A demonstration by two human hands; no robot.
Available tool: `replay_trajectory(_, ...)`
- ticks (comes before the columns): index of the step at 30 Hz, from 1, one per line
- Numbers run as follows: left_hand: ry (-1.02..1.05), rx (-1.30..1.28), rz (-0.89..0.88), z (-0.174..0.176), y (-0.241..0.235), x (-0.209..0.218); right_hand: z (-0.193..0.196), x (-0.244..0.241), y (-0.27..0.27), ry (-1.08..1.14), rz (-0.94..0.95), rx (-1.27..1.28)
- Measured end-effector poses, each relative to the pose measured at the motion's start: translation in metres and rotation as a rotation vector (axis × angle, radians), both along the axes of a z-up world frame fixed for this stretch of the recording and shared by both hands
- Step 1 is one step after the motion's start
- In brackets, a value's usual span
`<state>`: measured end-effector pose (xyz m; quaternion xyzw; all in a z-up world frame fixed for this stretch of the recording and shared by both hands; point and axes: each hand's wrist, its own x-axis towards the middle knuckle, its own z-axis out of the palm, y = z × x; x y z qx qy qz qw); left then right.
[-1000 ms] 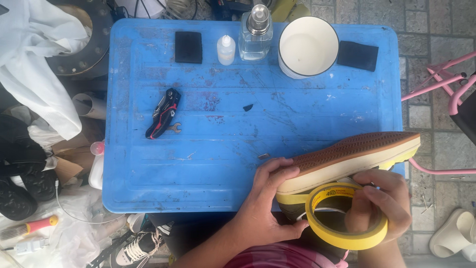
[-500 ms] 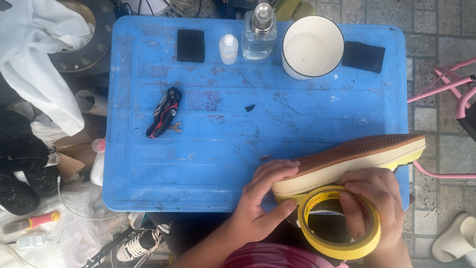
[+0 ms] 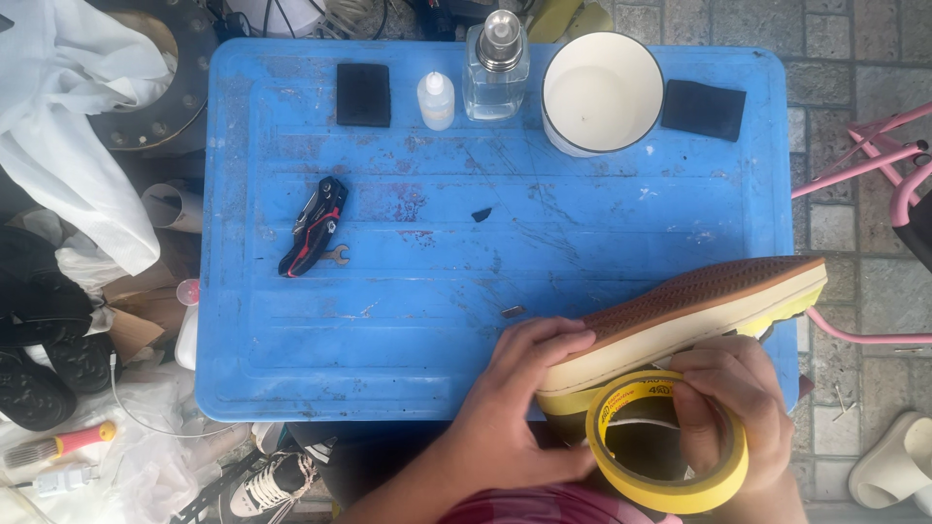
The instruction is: The person applies yellow masking tape along the edge of a sneaker's sole and midsole. They wrap the tape around the shoe's perimeter, press it down, and smooth the edges to ensure it adheres properly.
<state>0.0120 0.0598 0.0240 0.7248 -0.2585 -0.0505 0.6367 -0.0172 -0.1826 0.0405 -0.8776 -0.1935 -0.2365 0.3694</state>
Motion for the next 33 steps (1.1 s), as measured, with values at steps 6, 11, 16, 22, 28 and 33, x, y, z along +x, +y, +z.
replay_trajectory(6, -0.139, 0.136, 0.122, 0.002, -0.018, -0.005, -0.003, 0.001, -0.002, -0.073, 0.011, -0.020)
replay_trajectory(11, -0.304, 0.113, 0.094, -0.004, -0.002, 0.007, -0.003, -0.001, -0.005, -0.120, -0.029, -0.043)
replay_trajectory(16, -0.267, 0.116, 0.039, -0.007, 0.011, 0.013, -0.012, -0.005, -0.001, -0.166, -0.108, -0.068)
replay_trajectory(22, -0.268, 0.103, 0.019, -0.013, 0.013, 0.012, -0.017, -0.011, -0.008, -0.175, -0.129, -0.065)
replay_trajectory(28, -0.442, 0.079, 0.065, -0.022, 0.012, 0.008, -0.015, -0.017, -0.014, -0.179, -0.147, -0.095)
replay_trajectory(33, -0.534, 0.047, 0.090, -0.025, 0.010, 0.009, -0.014, -0.019, -0.021, -0.209, -0.183, -0.151)
